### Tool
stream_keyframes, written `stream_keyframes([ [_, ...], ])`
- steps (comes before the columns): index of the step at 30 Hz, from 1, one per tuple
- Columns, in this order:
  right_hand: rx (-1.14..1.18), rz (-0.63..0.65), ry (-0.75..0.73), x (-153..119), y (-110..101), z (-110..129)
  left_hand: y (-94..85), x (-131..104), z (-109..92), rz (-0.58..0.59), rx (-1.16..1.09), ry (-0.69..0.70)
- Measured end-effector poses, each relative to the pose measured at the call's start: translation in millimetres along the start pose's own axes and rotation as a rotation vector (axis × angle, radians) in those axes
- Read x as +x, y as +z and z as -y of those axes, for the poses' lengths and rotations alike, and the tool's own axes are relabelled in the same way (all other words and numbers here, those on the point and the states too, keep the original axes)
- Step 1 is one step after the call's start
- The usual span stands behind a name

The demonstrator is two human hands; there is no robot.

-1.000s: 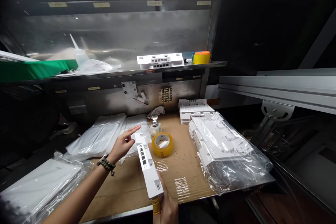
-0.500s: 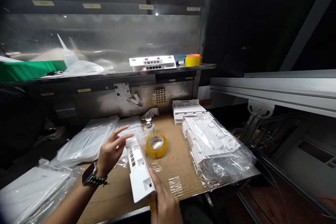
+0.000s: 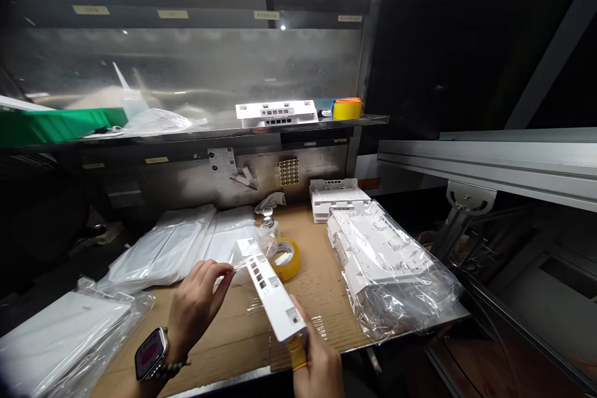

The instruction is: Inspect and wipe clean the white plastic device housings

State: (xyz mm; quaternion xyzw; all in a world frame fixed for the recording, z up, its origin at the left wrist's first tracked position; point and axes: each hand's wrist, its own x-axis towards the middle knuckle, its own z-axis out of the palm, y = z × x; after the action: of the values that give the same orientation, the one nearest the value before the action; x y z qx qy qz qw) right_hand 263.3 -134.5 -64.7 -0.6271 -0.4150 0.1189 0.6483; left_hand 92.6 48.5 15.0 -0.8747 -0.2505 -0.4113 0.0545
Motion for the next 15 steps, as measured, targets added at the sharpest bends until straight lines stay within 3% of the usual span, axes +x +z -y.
stream_keyframes([
  [4,0.307,-0.047,0.378,6.7,-16.5,-15.3,4.1,-19.9,-4.3,0.087,0.001,-0.074],
  [7,0.432,-0.137,0.501,8.1,-24.0,-26.4,10.3,-36.0,-11.0,0.174,-0.094,-0.130],
  [9,0.464,-0.111,0.560,3.7,-24.9,-32.2,13.4,-45.2,-21.1,0.228,-0.187,-0.159],
  [12,0.371,-0.173,0.580,-9.7,-18.7,-33.0,15.3,-53.3,-45.0,0.262,-0.320,-0.212],
  [15,0.183,-0.273,0.356,-21.1,-5.3,-20.0,13.6,-53.5,-76.5,0.241,-0.441,-0.259],
])
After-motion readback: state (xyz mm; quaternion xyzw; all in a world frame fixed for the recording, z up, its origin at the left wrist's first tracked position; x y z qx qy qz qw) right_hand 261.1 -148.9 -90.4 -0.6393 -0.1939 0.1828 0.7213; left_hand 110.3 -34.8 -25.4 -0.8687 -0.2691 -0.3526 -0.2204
